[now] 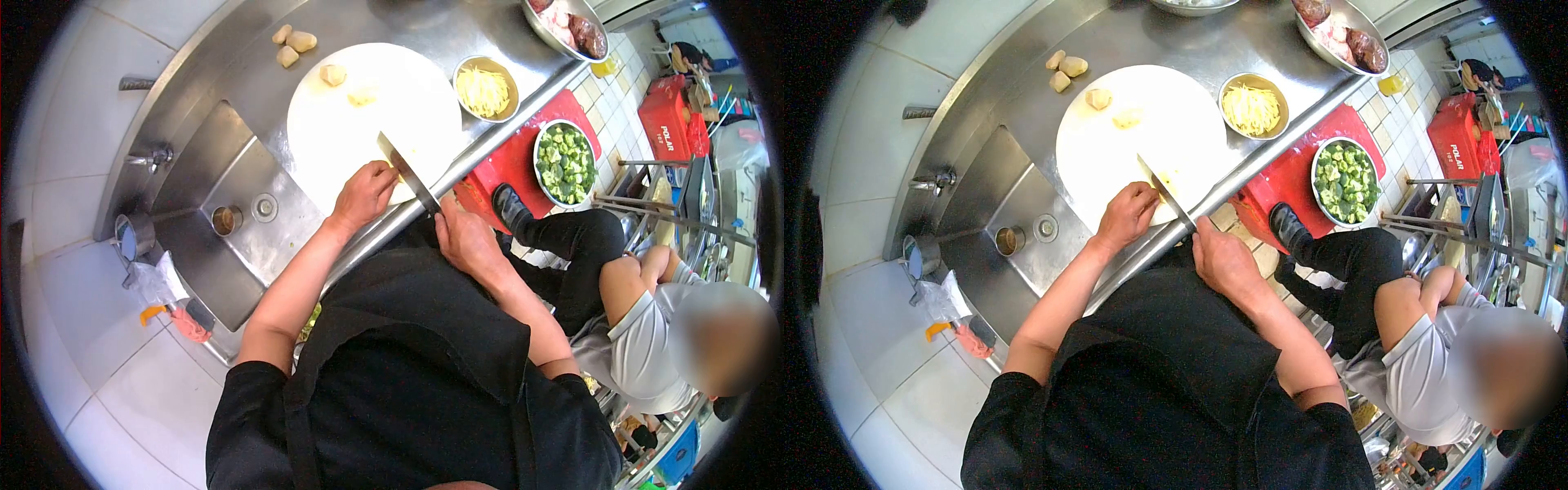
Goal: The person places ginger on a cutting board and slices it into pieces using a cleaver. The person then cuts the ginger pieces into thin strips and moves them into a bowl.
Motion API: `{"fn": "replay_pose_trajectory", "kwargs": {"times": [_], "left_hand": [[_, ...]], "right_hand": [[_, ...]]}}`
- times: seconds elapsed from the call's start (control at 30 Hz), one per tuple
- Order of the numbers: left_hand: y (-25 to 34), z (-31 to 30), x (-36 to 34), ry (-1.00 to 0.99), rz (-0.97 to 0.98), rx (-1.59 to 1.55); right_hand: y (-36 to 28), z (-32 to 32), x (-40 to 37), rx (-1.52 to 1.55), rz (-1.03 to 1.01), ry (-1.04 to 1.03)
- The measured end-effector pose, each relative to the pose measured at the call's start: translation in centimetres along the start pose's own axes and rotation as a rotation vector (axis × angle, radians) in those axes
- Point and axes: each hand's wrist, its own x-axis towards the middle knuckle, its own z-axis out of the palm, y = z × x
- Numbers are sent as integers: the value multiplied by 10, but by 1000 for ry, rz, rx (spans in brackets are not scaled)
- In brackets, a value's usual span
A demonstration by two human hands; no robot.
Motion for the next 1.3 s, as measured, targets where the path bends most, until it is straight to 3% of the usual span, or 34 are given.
{"fn": "replay_pose_trajectory", "kwargs": {"times": [0.53, 0.93, 1.3], "left_hand": [[-6, 2, -2, 92, 26, -25], [-3, 2, 1, 98, -2, -13], [-5, 1, -1, 66, -13, -21]], "right_hand": [[6, 5, 11, -68, -16, -75], [-3, 1, 22, -20, 63, -138], [-7, 9, 47, -52, 2, -128]]}}
